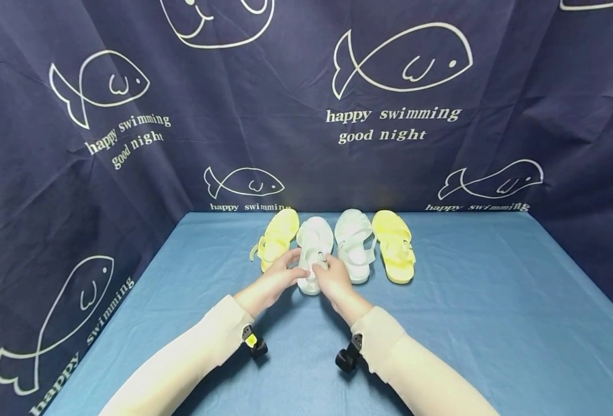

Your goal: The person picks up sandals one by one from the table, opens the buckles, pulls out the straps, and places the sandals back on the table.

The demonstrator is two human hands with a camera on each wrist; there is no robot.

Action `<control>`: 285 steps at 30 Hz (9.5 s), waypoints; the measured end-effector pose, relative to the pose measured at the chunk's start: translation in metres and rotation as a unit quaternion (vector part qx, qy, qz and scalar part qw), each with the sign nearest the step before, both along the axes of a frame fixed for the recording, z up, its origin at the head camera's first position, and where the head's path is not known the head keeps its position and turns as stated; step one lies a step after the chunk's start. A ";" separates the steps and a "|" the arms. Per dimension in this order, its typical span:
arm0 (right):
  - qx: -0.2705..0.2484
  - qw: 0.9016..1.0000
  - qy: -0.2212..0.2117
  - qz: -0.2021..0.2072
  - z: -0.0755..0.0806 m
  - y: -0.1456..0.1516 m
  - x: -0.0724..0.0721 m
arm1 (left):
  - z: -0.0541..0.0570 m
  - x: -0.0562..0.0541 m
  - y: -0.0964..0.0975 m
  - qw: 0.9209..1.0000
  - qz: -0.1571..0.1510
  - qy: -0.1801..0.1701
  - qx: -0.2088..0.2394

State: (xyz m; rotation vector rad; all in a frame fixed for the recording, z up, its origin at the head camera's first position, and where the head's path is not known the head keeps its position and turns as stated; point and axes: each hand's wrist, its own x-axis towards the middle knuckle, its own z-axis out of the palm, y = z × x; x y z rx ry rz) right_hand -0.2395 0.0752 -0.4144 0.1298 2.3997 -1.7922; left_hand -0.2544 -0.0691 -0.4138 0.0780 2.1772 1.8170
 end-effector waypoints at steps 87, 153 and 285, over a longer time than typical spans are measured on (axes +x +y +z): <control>-0.143 0.988 -0.031 -0.060 -0.008 0.025 0.083 | 0.029 0.001 -0.004 0.895 -0.203 0.302 -0.257; -0.225 0.970 -0.074 -0.063 -0.018 0.037 0.067 | -0.007 -0.030 0.003 0.919 -0.296 0.189 -0.179; -0.185 0.980 -0.051 -0.057 -0.016 0.050 0.055 | -0.009 -0.027 0.013 0.957 -0.261 0.050 -0.116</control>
